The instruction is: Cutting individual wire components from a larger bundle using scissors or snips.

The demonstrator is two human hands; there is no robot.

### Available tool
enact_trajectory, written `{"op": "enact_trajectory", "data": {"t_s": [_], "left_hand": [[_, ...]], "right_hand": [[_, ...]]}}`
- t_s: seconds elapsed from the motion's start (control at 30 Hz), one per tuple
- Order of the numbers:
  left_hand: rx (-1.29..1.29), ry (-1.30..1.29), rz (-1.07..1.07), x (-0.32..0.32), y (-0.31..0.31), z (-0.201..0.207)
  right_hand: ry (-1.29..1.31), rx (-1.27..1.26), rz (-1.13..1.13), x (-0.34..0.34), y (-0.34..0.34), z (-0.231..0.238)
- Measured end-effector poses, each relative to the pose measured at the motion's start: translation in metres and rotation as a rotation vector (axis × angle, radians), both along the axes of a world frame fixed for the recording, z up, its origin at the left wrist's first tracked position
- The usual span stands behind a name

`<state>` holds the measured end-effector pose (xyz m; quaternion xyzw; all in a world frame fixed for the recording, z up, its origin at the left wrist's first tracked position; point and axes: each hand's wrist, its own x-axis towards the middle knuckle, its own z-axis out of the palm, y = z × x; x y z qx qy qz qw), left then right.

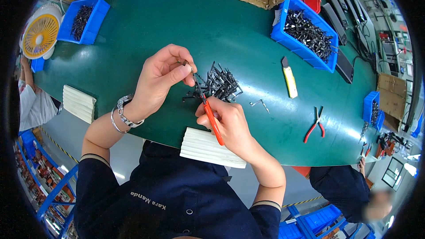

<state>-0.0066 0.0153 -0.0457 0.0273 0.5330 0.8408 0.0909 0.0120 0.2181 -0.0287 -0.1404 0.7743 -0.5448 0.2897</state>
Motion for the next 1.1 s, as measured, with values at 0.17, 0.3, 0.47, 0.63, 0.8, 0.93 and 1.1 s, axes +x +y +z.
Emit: {"op": "enact_trajectory", "data": {"t_s": [0.17,0.3,0.47,0.63,0.8,0.93,1.1], "left_hand": [[-0.006,0.006,0.001,0.002,0.001,0.001],[-0.016,0.034,0.013,0.003,0.001,-0.001],[-0.052,0.063,0.012,0.002,0.001,0.003],[-0.048,0.019,0.014,-0.001,0.0,0.0],[-0.014,-0.01,0.022,-0.002,0.001,0.001],[-0.002,-0.018,0.01,-0.002,-0.001,-0.001],[-0.012,-0.047,-0.026,-0.002,0.003,0.005]], "right_hand": [[-0.023,-0.022,-0.023,0.002,-0.001,0.002],[-0.01,0.015,-0.031,0.002,-0.003,0.004],[-0.005,0.021,-0.039,0.004,-0.002,0.008],[-0.004,0.001,-0.033,0.0,-0.003,0.007],[-0.007,0.02,-0.044,0.0,-0.002,0.008],[0.002,0.025,-0.044,0.0,-0.004,0.011],[-0.095,-0.053,-0.112,-0.004,0.003,0.012]]}}
